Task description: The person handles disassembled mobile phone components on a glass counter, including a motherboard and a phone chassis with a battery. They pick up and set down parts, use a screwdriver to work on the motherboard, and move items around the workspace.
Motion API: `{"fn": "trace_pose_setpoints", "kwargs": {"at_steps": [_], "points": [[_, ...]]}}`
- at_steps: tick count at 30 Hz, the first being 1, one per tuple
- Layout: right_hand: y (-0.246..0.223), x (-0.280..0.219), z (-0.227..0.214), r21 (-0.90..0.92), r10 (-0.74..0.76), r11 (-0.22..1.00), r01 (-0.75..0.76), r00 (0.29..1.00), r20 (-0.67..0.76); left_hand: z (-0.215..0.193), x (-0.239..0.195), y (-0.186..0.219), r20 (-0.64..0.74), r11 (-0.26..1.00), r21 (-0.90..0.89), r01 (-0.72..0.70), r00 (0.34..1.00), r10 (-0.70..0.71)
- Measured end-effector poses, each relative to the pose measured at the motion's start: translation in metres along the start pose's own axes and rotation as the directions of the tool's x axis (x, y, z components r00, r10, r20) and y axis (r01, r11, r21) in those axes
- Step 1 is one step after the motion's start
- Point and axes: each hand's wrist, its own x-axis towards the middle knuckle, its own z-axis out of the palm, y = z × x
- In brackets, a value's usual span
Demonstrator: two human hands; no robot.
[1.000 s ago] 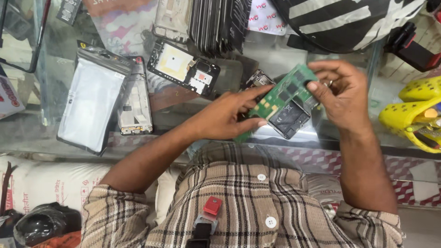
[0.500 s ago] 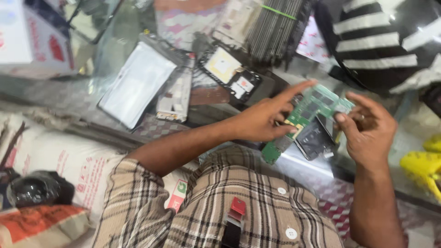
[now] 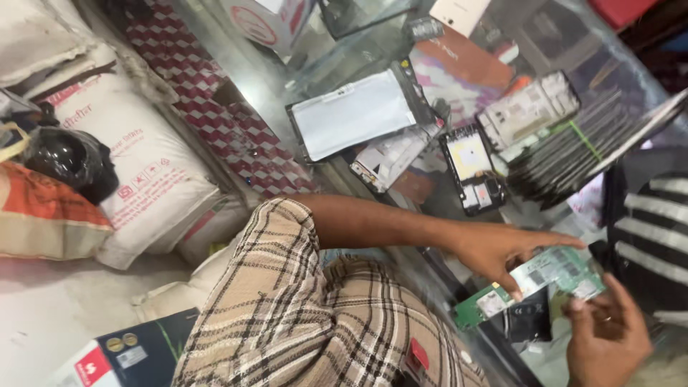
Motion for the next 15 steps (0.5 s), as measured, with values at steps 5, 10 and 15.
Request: {"fn": "trace_pose_setpoints", "kwargs": {"at_steps": [5,10,15], "points": [[0.0131,0.0084,-0.0010,-0.178,-0.049,0.983,0.053,0.998,0.027,-0.0071,-0.0014,-0.0005,0.058,0.976,0.023,0.216,0.974,-0.217],[0.0097,0.0102,0.0026,-0.232,-0.152,0.959,0.161,0.987,0.052,-0.0095,-0.0015,0.0041,0.082,0.990,-0.051,0.128,0.989,-0.124],[0.0045,0.0123,0.0042,-0.340,-0.187,0.918,0.207,0.978,0.090,-0.0109,-0.0007,0.0047,0.061,0.972,0.023,0.233,0.970,-0.234]]}}
